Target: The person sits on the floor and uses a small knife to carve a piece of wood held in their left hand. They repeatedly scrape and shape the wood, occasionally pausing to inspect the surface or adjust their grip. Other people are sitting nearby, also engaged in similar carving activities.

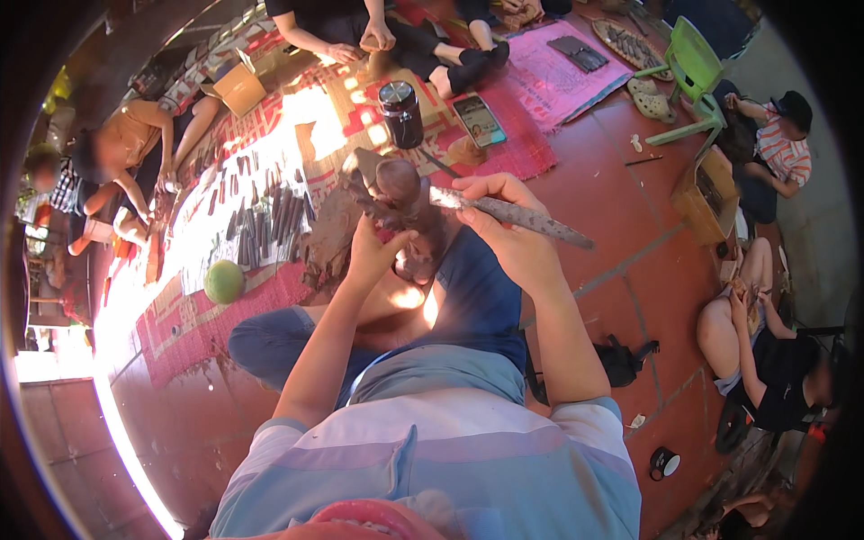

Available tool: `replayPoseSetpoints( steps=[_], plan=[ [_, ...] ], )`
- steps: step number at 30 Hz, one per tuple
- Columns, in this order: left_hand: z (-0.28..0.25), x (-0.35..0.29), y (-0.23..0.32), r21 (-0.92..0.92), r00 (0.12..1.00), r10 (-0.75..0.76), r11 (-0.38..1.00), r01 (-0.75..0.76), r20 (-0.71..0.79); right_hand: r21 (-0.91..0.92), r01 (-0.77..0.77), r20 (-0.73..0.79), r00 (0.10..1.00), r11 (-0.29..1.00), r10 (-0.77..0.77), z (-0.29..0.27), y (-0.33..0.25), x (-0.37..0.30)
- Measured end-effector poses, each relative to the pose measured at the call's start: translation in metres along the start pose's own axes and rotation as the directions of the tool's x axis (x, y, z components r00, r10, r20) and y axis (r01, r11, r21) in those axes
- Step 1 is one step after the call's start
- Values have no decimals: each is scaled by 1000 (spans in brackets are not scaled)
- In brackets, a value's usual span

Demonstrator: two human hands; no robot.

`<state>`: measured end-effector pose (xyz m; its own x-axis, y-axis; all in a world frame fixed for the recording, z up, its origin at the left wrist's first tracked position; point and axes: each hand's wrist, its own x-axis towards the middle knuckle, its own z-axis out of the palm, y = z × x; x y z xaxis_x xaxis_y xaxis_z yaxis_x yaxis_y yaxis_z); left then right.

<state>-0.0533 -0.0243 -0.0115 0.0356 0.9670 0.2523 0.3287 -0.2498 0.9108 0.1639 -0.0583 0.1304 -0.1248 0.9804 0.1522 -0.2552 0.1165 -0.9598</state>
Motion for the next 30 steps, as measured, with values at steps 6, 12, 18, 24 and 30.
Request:
replayPoseSetpoints(
  steps=[6,12,18,24,30],
  plan=[
    [3,3,-2,-77,999,-32,996,33,16,-163,-45,5,999,986,47,-1,-4,18],
    [11,9,-10,-203,996,93,975,-94,-13,-476,59,109,994,877,-8,7,-3,34],
    [14,8,9,-13,1000,-18,1000,18,2,-692,433,430,890,578,-153,18,0,58],
    [24,9,22,264,995,78,963,-58,-66,-634,666,682,721,393,-123,23,8,86],
    [24,10,16,300,997,60,953,-44,-44,-592,697,782,617,404,82,38,-3,98]
  ],
)
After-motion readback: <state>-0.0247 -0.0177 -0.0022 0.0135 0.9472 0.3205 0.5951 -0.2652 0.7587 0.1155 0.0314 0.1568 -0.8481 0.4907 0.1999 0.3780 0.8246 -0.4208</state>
